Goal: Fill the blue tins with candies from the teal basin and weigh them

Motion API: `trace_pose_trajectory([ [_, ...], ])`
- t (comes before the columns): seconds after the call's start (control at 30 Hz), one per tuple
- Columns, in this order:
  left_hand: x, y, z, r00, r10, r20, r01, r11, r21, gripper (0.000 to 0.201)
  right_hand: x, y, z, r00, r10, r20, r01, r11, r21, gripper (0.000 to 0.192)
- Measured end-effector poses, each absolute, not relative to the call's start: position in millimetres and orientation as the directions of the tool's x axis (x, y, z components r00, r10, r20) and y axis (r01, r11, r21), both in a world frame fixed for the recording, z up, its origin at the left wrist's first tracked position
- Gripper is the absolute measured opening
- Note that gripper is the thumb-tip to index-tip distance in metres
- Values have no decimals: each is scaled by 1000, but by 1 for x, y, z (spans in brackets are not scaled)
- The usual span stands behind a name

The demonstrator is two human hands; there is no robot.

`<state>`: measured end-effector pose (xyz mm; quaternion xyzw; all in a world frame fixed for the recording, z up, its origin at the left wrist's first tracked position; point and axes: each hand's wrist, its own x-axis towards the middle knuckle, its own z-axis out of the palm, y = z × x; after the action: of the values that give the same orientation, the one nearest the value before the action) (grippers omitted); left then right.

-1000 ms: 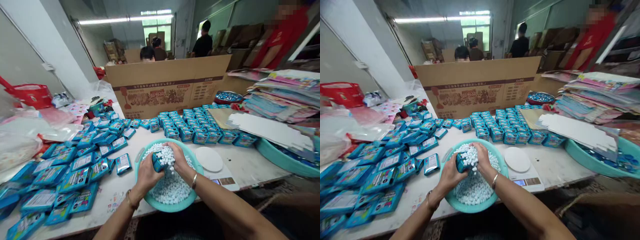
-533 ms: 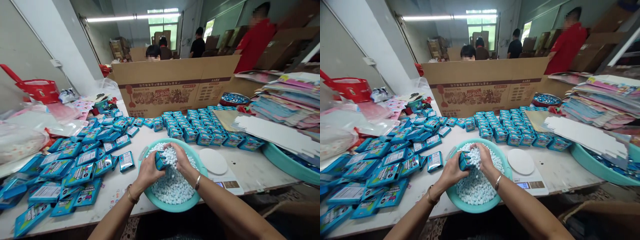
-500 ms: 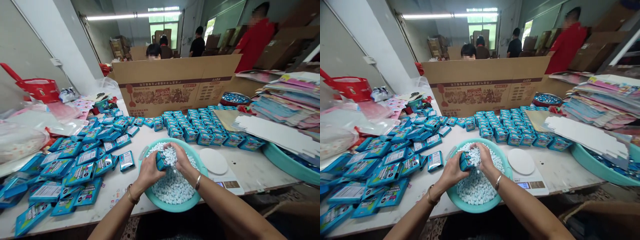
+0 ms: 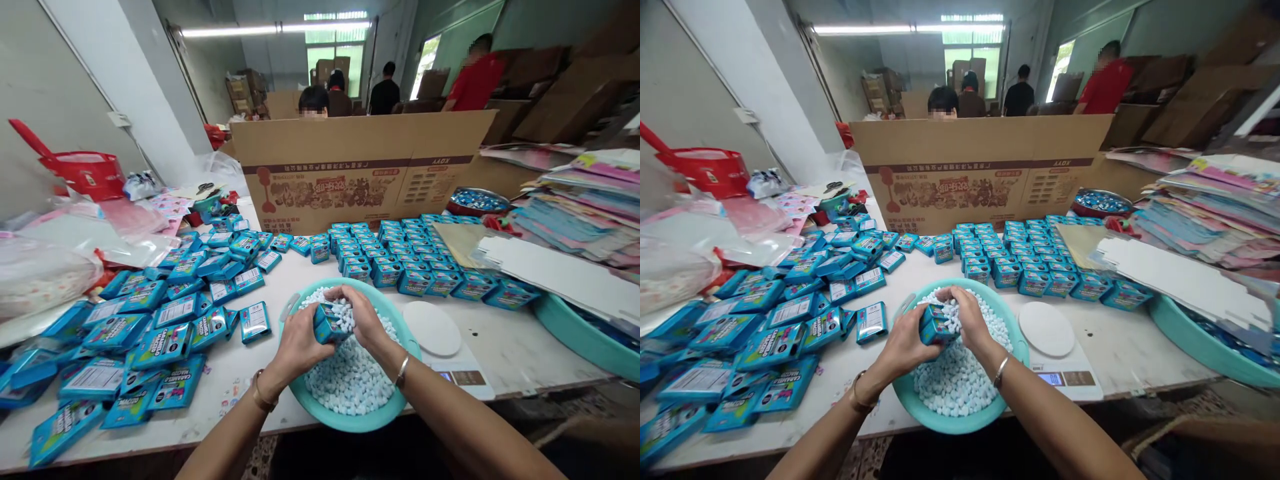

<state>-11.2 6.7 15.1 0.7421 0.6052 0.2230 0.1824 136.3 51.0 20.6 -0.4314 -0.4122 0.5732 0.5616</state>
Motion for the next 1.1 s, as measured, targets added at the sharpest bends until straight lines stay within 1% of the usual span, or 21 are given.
trace_pose_trajectory([
  [0.17, -10, 7, 17, 158, 983, 93, 814, -183, 551, 68, 136, 45, 25, -62, 998, 13, -264, -3, -965, 33],
  [0.4, -10, 1, 12, 102, 979, 178, 770, -191, 609, 68, 136, 36, 33, -120, 991, 62, -189, 38, -981, 32],
  [0.5, -12, -1, 12, 106, 977, 186, 747, -202, 633, 67, 135, 32, 32, -143, 987, 75, -236, 40, -971, 33],
  [0.57, -14, -3, 12, 100, 975, 198, 742, -206, 638, 66, 134, 29, 32, -121, 989, 79, -283, 42, -958, 32],
  [0.67, -17, -7, 10, 108, 974, 199, 741, -212, 637, 67, 134, 27, 33, -111, 992, 57, -314, 20, -949, 31],
  [0.77, -24, -15, 8, 102, 978, 180, 750, -194, 633, 69, 146, 34, 26, -114, 993, -14, -364, -55, -930, 34],
  [0.8, -27, -19, 8, 100, 980, 175, 757, -189, 626, 69, 153, 39, 20, -90, 995, -35, -342, -64, -937, 35],
  [0.83, -29, -23, 9, 105, 980, 171, 767, -189, 613, 69, 161, 45, 13, -53, 998, -44, -278, -57, -959, 35],
  [0.87, -30, -26, 11, 121, 980, 160, 782, -193, 593, 70, 170, 50, 5, -12, 999, -35, -164, -36, -986, 35],
  [0.9, -30, -28, 13, 140, 981, 135, 803, -192, 564, 69, 178, 56, -5, 18, 1000, 5, -4, 5, -1000, 33],
  [0.97, -24, -28, 18, 179, 983, 50, 862, -181, 474, 62, 191, 65, -26, 12, 996, 89, 303, 81, -950, 31],
  [1.0, -19, -26, 21, 193, 981, -2, 891, -174, 419, 57, 194, 67, -36, -11, 993, 118, 412, 112, -904, 32],
  [1.03, -14, -22, 23, 203, 978, -53, 915, -170, 366, 53, 195, 68, -44, -33, 991, 129, 482, 129, -866, 32],
  [1.1, -3, -12, 26, 223, 967, -126, 939, -178, 295, 47, 191, 68, -57, -45, 993, 109, 518, 117, -847, 33],
])
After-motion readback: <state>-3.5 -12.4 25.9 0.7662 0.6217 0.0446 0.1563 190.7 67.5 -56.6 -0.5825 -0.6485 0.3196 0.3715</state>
